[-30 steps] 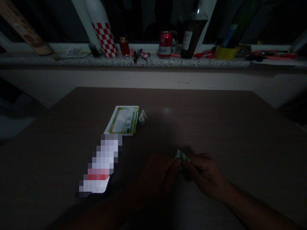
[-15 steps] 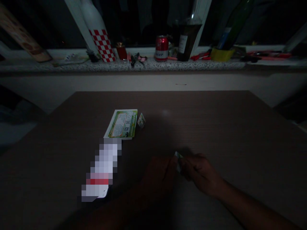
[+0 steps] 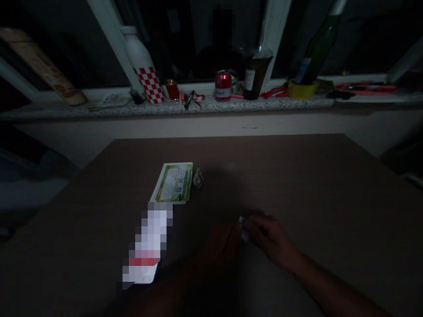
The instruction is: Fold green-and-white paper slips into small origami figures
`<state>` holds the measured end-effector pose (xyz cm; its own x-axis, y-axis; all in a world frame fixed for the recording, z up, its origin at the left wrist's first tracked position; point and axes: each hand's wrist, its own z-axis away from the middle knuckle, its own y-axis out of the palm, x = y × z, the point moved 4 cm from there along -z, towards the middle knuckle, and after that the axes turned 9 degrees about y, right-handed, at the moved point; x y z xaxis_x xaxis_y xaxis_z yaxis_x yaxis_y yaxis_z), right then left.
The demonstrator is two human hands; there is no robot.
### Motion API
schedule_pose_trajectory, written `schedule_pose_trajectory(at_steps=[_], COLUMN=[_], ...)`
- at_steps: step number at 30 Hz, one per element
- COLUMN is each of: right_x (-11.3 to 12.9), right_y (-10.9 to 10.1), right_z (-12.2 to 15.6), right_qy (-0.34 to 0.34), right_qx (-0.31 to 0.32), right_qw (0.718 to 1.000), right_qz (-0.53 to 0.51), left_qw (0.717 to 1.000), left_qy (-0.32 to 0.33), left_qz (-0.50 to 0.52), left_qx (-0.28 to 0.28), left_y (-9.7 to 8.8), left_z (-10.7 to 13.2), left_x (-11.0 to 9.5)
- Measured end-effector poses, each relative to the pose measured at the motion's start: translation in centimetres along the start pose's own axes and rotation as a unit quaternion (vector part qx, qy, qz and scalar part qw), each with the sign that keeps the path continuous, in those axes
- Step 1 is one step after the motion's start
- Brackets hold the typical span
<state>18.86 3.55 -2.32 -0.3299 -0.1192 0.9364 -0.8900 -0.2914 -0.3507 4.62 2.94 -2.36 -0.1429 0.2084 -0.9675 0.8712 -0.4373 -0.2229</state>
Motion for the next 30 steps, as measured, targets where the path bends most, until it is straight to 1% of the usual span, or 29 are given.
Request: schedule_pose_trajectory(at_steps=[2,5,7,13,19,21,22,23,24,26,27,28,29,30], right_x=[-0.4,-1.0,-1.3,-1.0,-1.1,-1.4,-1.5,-1.7,-1.8,-1.9,-2.0,-2.0,-2.0,-1.9], right_y=[0.2,0.5,0.5,0.3,0.1,0.1,0.0,0.0,0.0,-0.1,-0.2,-0.3,-0.5,-0.7], right_z=[0.1,0.3,0.4,0.4,0.2,0.2,0.3,0.3,0.3,0.3,0.4,0.4,0.4,0.4], right_qy=[0.031,0.070,0.077,0.077,0.073,0.086,0.097,0.110,0.123,0.142,0.146,0.148,0.142,0.134], right_qx=[0.007,0.009,0.010,0.026,0.001,0.002,0.005,0.012,0.021,0.040,0.043,0.041,0.032,0.019], right_qw=[0.998,0.987,0.983,0.983,0.991,0.989,0.987,0.984,0.979,0.970,0.966,0.962,0.960,0.960], right_qz=[-0.056,-0.146,-0.168,-0.164,-0.113,-0.120,-0.130,-0.143,-0.158,-0.191,-0.209,-0.224,-0.237,-0.245], left_qw=[1.000,0.999,0.999,0.997,0.988,0.981,0.971,0.954,0.927,0.853,0.829,0.819,0.821,0.841], left_qy=[0.000,0.001,0.004,0.023,0.050,0.064,0.085,0.120,0.168,0.277,0.305,0.311,0.306,0.284], left_qz=[-0.026,-0.040,-0.040,-0.071,-0.142,-0.180,-0.219,-0.271,-0.330,-0.436,-0.463,-0.477,-0.477,-0.456], left_qx=[0.000,0.019,0.029,0.032,0.029,0.038,0.046,0.054,0.061,0.069,0.072,0.071,0.067,0.059], left_y=[-0.1,-0.2,-0.2,-0.3,-0.7,-0.8,-0.8,-0.8,-0.7,-0.6,-0.5,-0.6,-0.7,-0.8], left_z=[-0.4,-0.8,-1.0,-1.1,-0.8,-0.6,-0.4,-0.3,-0.1,0.3,0.4,0.5,0.4,0.3], left_x=[-0.2,-0.3,-0.3,0.0,0.2,0.0,-0.2,-0.7,-1.2,-2.4,-2.8,-3.0,-3.1,-3.1])
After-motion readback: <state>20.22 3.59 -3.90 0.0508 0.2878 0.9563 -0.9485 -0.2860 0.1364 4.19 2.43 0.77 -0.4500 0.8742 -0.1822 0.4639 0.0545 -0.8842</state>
